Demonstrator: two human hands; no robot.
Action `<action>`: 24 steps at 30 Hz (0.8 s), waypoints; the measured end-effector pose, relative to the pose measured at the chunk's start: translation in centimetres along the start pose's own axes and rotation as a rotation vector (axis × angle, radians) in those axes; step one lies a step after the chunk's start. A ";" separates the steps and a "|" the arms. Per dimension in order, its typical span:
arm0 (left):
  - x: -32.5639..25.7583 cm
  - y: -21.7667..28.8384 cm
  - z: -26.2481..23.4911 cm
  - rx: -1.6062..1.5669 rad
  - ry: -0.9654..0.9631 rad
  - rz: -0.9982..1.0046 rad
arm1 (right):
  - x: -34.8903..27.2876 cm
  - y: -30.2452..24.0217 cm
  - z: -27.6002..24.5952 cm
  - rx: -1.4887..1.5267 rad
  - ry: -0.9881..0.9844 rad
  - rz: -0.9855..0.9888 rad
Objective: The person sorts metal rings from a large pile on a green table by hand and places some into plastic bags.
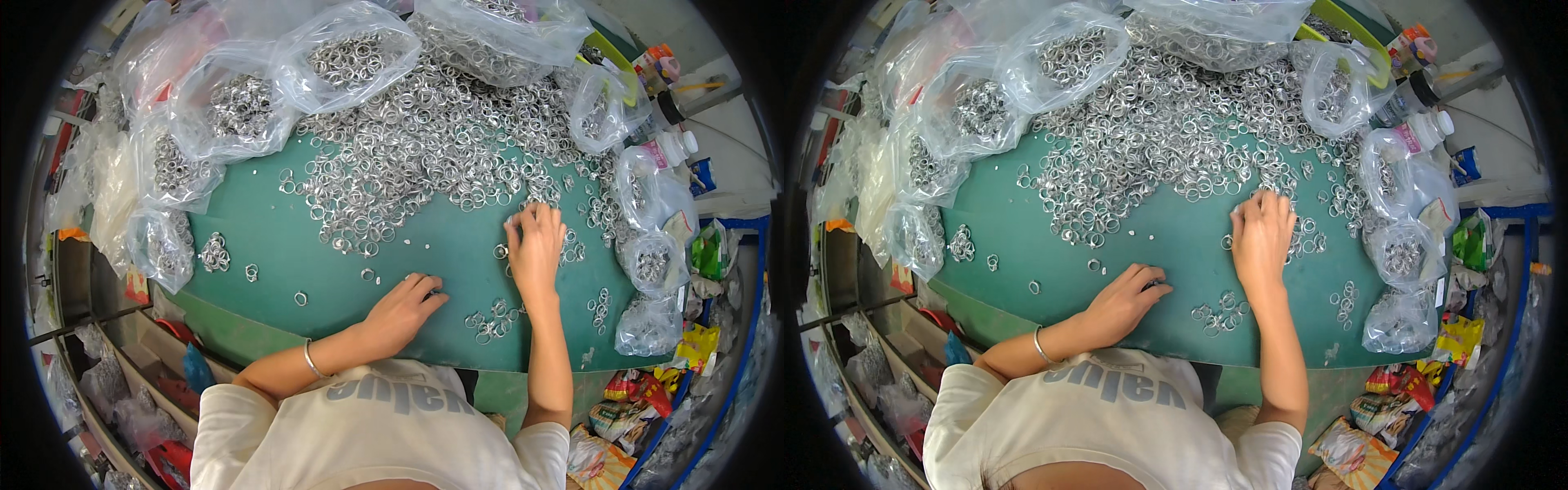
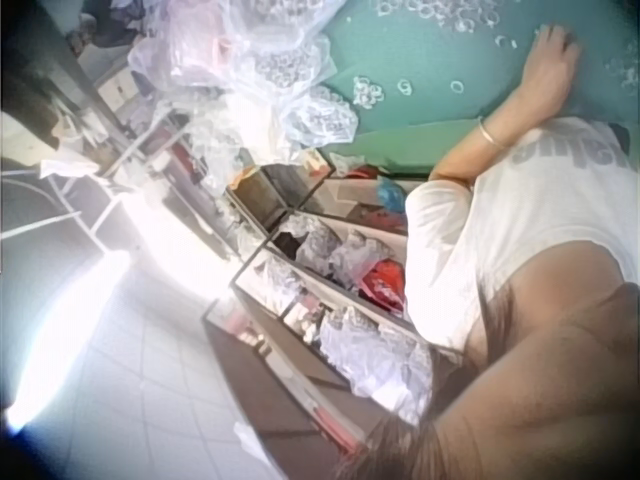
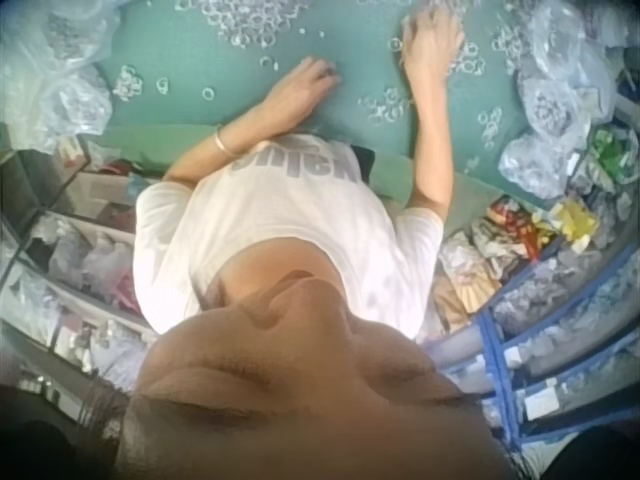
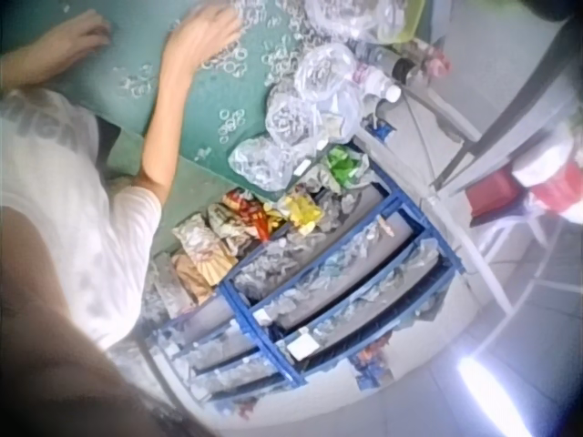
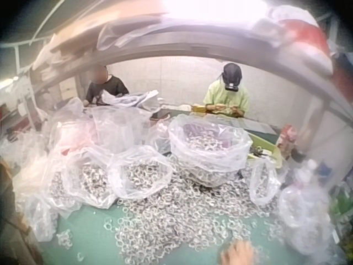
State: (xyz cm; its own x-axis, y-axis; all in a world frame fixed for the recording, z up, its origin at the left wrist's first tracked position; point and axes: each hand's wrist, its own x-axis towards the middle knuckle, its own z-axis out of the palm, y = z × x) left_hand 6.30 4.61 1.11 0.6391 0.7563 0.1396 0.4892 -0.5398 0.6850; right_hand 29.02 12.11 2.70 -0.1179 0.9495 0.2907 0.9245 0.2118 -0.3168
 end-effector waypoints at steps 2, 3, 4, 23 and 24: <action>-0.1 -0.4 0.4 -0.046 0.035 -0.030 | -1.2 -0.6 -0.3 0.225 -0.044 -0.084; -0.1 -0.5 0.6 -0.070 0.051 -0.043 | -2.0 -1.6 -0.4 0.302 -0.109 -0.142; 0.1 -0.4 0.7 -0.098 0.069 -0.075 | -2.5 -2.9 -0.9 0.294 -0.216 -0.190; 9.9 -5.3 -1.7 0.458 0.231 0.021 | 2.5 1.9 3.0 0.014 0.079 -0.153; 10.2 -5.4 -1.6 0.524 0.201 0.039 | 2.4 2.3 2.6 -0.030 0.097 -0.109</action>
State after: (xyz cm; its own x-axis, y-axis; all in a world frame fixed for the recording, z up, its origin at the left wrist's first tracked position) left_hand 9.16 15.84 -0.02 0.5617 0.7601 0.3266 0.7298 -0.6412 0.2371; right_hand 29.91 15.49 0.36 -0.1840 0.8943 0.4078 0.9186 0.3041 -0.2524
